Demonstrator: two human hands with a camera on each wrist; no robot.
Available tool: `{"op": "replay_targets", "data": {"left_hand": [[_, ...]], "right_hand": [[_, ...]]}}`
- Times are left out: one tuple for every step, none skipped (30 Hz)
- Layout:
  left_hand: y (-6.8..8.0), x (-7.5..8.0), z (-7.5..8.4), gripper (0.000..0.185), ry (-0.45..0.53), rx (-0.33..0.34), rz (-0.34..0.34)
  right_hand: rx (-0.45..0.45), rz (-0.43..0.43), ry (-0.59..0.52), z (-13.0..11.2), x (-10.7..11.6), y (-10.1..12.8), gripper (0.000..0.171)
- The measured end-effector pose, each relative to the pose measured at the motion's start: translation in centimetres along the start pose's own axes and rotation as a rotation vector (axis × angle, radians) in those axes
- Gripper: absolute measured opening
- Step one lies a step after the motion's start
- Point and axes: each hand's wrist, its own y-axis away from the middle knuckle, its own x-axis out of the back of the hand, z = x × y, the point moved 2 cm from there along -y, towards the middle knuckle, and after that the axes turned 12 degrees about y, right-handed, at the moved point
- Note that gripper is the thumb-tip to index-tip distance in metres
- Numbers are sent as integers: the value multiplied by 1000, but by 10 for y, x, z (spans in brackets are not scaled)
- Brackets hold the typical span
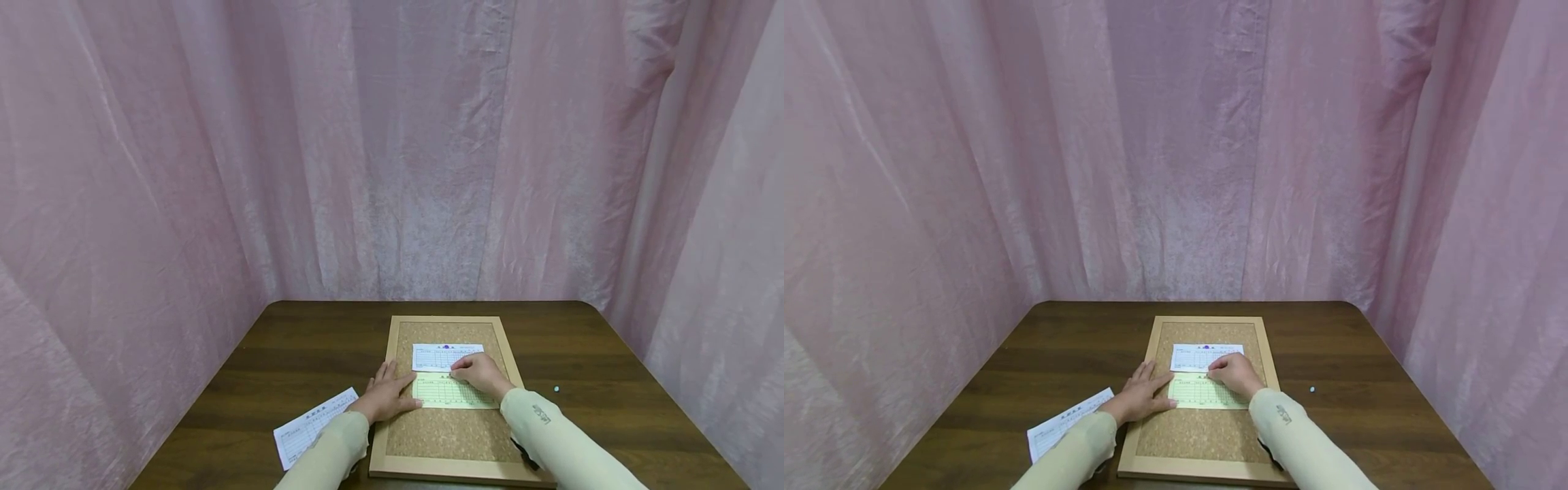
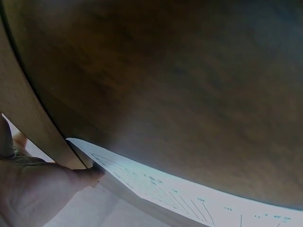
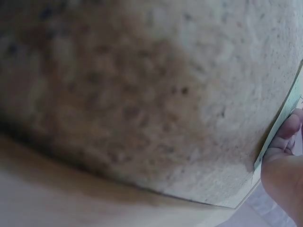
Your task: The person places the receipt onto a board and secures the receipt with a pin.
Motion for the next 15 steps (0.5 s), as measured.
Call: {"op": "replay_targets", "data": {"left_hand": [[0, 0, 0, 70, 3, -1, 2], [0, 0, 0, 70, 6, 0, 2], [0, 0, 0, 70, 8, 0, 3], [0, 0, 0, 70, 8, 0, 3], [0, 0, 0, 70, 9, 0, 3], [0, 0, 0, 70, 9, -1, 3], [0, 0, -1, 70, 9, -1, 3], [-1, 0, -1, 70, 10, -1, 2], [-1, -1, -1, 70, 9, 2, 0], [-1, -1, -2, 70, 8, 3, -1], [-2, -1, -2, 70, 7, 4, -2], [-2, -1, -2, 70, 7, 4, -2], [-2, -1, -2, 70, 5, 6, -3], [-2, -1, -2, 70, 4, 7, -2], [-2, -1, -2, 71, 1, 7, -1]], "right_hand": [[-1, -1, 4, 0, 0, 0, 4], [-1, -1, 12, 0, 0, 0, 5], [1, 1, 22, 0, 0, -1, 5], [1, 1, 28, 0, 0, 0, 6], [-1, 2, 32, -1, 0, 0, 6], [-3, 4, 35, -1, 0, 0, 6], [-2, 6, 38, -1, 0, 0, 7], [2, 10, 42, -1, 0, 0, 7], [0, 10, 41, -1, -1, 0, 7], [-4, 8, 39, -1, -1, 0, 7], [-6, 7, 40, -1, -1, 0, 7], [-9, 6, 41, -1, -1, 0, 7], [-12, 4, 40, -1, -2, 0, 7], [-16, 1, 39, -1, -2, 0, 7], [-19, 0, 37, -1, -1, 0, 8]]}}
